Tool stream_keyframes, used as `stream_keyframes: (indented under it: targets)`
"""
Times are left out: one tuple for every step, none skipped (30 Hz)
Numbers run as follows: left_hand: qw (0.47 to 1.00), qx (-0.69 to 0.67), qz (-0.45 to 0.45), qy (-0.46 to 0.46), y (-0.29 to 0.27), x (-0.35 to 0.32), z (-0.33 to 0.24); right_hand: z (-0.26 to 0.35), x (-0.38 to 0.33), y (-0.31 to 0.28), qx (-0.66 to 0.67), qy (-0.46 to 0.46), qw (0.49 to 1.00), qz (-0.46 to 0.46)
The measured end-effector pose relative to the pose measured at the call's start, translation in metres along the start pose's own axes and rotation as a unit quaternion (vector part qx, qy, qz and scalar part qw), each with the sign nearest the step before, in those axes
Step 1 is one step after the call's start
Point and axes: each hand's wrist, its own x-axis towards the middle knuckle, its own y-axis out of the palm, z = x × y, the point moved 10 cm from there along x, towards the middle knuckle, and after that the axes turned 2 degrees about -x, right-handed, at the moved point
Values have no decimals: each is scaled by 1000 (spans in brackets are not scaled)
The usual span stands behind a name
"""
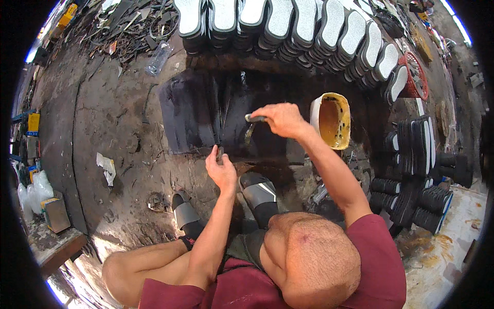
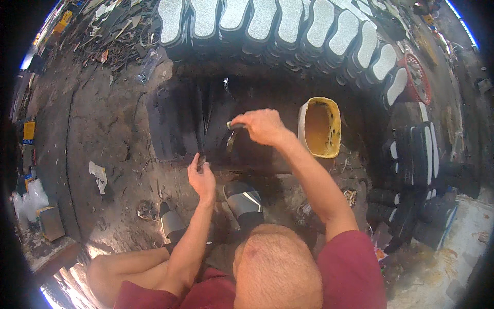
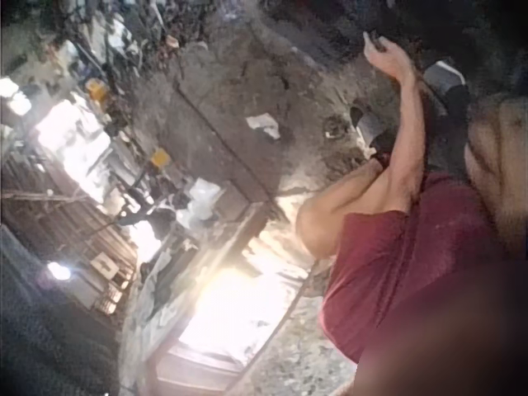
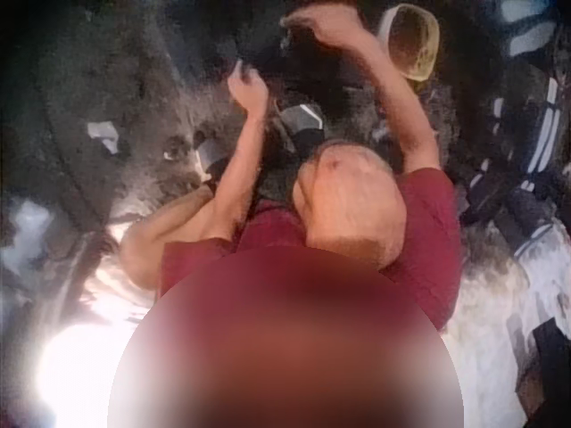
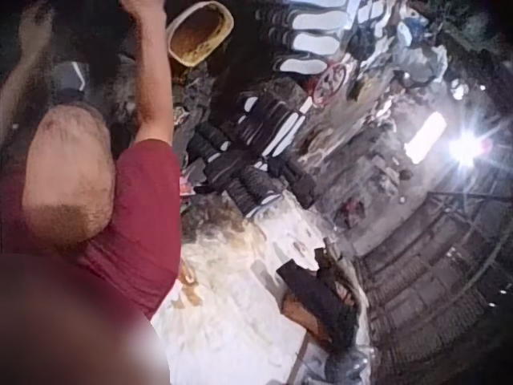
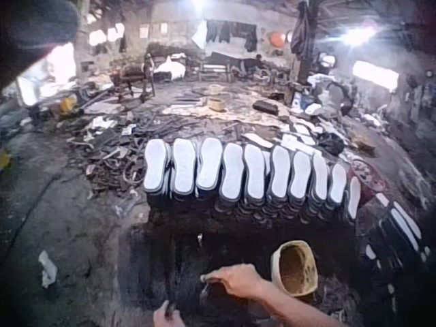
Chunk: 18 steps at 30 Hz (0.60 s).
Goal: The person sits on the ground and repeatedly applies a dark liquid from a yellow container onto flat black shoe parts using a brush. The person holds each part steady with one hand while brushing with the other, then places the treated part back onto a pile.
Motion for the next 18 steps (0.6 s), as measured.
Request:
stream_keyframes:
  targets:
    - [995,-40,39,-87,7,-2,24,16,-11,-4,20,-29,998,-42]
    - [997,-42,41,-54,7,-3,23,24,-19,2,23,-15,1000,-16]
    - [997,-45,46,-42,8,-5,24,36,-28,1,31,-21,999,-25]
    - [996,-53,55,-43,10,-6,27,51,-37,-11,42,-50,995,-75]
    - [997,-52,49,-30,8,-7,26,58,-43,-5,30,-36,998,-40]
    - [997,-56,47,-31,6,-7,25,68,-50,-6,21,-42,998,-46]
    - [996,-69,46,-35,4,-7,25,79,-58,-6,13,-57,997,-51]
    - [996,-66,48,-36,2,-5,23,89,-67,0,0,-70,997,-41]
    - [995,-71,51,-40,1,-2,21,98,-76,13,-24,-77,997,-2]
    - [993,-82,57,-68,0,0,23,106,-85,9,-39,-91,994,-53]
    - [989,-108,64,-82,1,3,23,114,-95,13,-59,-107,990,-65]
    - [980,-141,72,-119,5,4,26,118,-104,15,-73,-107,987,-92]
    - [968,-183,80,-152,10,4,28,118,-112,16,-85,-97,985,-115]
    - [971,-172,82,-142,14,6,22,118,-118,18,-99,-94,983,-123]
    - [974,-167,86,-131,18,6,14,117,-123,20,-110,-90,982,-129]
    - [977,-162,84,-105,20,7,3,115,-127,20,-97,-86,983,-129]
    - [977,-165,86,-102,25,5,-7,111,-130,19,-82,-79,986,-123]
    - [991,-110,55,-61,22,10,-24,108,-132,16,-74,-78,986,-124]
